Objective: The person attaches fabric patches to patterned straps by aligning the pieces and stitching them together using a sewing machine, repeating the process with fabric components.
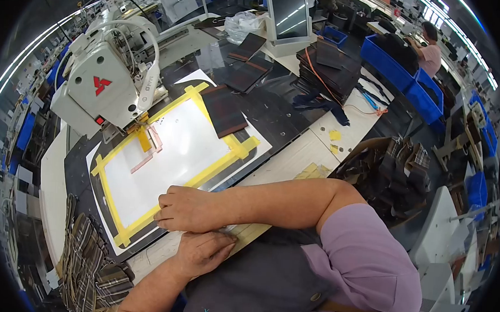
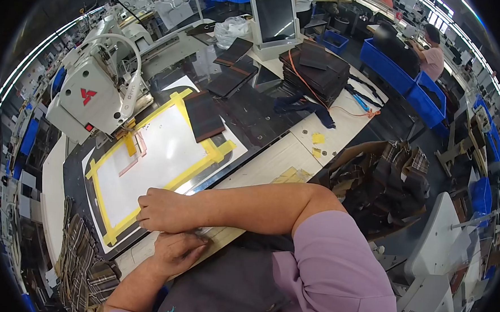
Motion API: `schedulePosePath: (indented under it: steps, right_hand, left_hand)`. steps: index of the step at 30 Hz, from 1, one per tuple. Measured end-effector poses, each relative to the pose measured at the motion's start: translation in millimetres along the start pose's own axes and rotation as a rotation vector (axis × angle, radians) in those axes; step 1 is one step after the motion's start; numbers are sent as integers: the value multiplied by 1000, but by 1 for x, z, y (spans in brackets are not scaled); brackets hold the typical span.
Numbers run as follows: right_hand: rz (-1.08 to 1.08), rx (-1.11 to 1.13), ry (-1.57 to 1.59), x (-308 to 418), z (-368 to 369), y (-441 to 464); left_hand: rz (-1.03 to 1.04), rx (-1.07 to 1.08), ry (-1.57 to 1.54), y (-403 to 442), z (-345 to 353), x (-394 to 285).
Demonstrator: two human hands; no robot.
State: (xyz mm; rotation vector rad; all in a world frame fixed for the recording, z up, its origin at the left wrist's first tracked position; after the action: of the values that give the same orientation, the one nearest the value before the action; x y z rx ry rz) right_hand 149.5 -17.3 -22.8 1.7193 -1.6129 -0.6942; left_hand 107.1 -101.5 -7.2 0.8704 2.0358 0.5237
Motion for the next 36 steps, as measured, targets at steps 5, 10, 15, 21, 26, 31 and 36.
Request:
schedulePosePath:
  steps: [5,10,15,21,26,31,36]
  right_hand:
    - [-2,27,24,1,-3,0]
    - [7,-53,91,-1,-6,4]
    - [92,-104,46,-8,-25,13]
    - [221,-78,90,-5,-32,11]
    - [148,-176,60,-10,-41,15]
    - [221,-222,-9,-12,-50,25]
    - [104,-116,48,-1,-49,30]
  left_hand:
    - [-1,1,-17,-6,-6,2]
    - [86,-283,45,-4,-27,-3]
    - [115,-471,200,-1,-35,3]
    - [-168,-685,-15,-20,-34,28]
    - [-384,-631,-196,-11,-36,46]
    - [-351,-628,-37,-3,-38,42]
    - [-403,-512,-237,-10,-33,42]
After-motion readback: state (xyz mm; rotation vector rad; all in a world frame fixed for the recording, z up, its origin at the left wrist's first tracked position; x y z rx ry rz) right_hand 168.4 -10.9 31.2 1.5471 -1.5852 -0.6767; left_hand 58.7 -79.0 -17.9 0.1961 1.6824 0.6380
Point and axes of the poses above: each hand's wrist, its own y-axis towards the middle knuckle, its own z-axis out of the palm, x = y × z, the point moved 4 cm from there along y, towards the middle knuckle, and after that the axes turned 12 degrees about -x, right-handed, at the moved point
